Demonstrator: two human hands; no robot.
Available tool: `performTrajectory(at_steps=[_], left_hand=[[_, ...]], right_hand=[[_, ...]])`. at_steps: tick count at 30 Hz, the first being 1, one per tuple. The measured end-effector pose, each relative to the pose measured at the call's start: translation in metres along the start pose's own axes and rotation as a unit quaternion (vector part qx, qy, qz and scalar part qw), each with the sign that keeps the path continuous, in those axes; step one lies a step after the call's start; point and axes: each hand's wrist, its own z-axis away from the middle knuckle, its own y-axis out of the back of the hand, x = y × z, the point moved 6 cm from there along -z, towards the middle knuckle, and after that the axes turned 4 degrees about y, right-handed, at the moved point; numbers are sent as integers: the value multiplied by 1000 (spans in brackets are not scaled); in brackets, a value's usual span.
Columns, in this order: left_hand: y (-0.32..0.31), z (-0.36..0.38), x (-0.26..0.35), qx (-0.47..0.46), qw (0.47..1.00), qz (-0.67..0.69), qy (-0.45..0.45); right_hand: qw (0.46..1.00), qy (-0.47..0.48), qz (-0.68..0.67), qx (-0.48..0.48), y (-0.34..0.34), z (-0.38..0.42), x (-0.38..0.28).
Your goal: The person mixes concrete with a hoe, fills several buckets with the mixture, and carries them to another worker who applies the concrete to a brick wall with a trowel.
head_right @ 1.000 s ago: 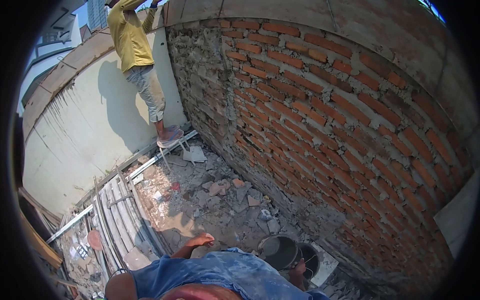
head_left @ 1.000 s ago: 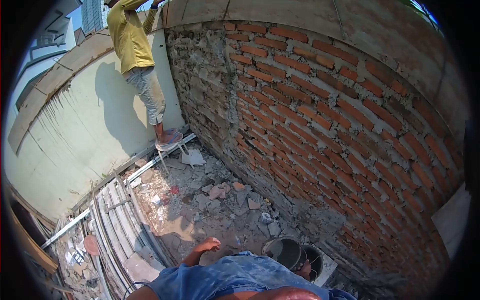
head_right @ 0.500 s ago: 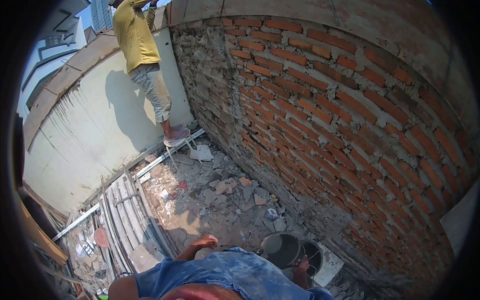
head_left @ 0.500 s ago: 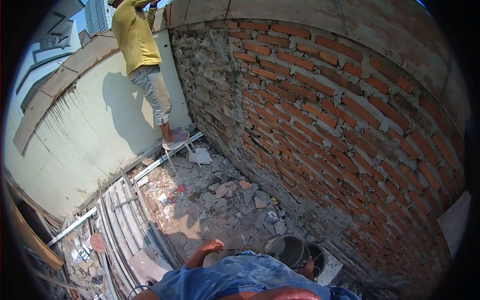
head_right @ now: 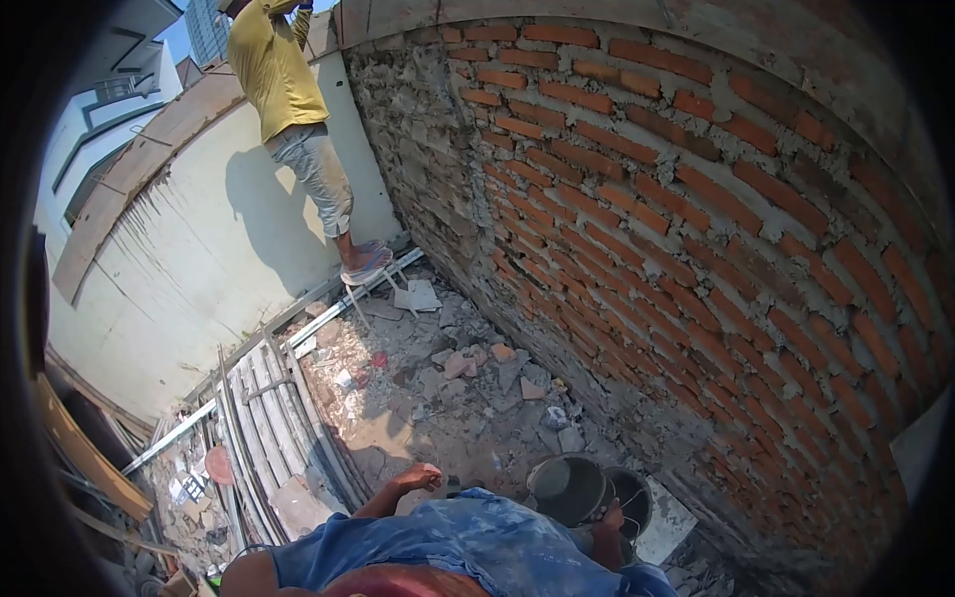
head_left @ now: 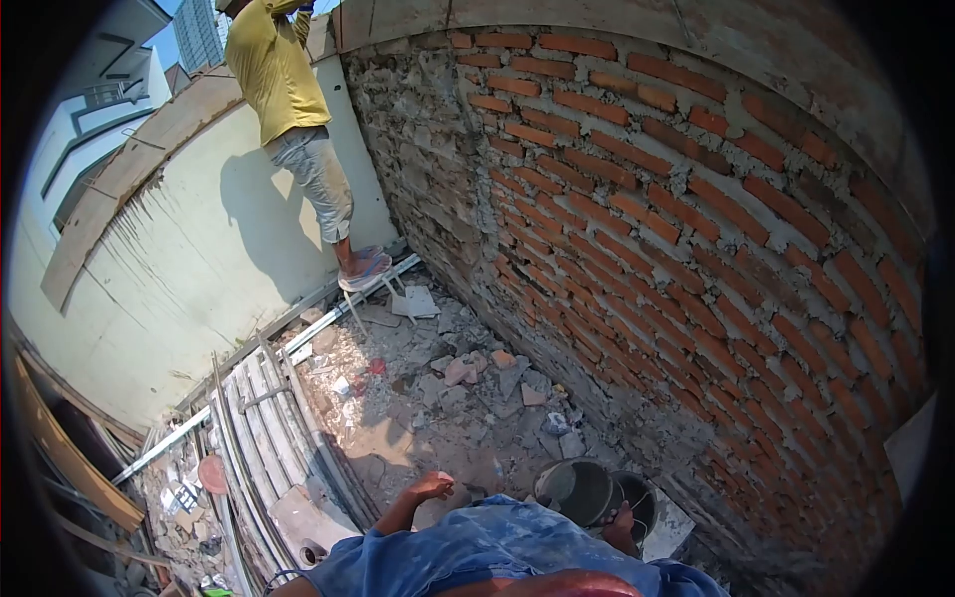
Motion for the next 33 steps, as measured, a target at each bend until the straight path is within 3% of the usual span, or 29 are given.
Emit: performTrajectory(at_steps=[20,26,28,29,31,32,33], left_hand=[[-18,8,6,24,999,21,5],[-34,4,21,31,994,-100,40],[-55,-4,29,-61,948,-313,16],[-63,7,42,-60,948,-313,15],[-83,55,104,6,924,-321,-207],[-87,62,109,15,917,-308,-253],[-85,56,100,6,927,-304,-220]], right_hand=[[1000,-18,20,-8,4,-36,9],[1000,-14,17,-15,6,-39,6],[1000,-18,12,-13,5,-40,6],[1000,-17,16,-6,4,-35,3],[1000,-15,18,1,4,-35,2],[1000,-5,18,-7,4,-35,3],[1000,4,17,-14,4,-36,3]])
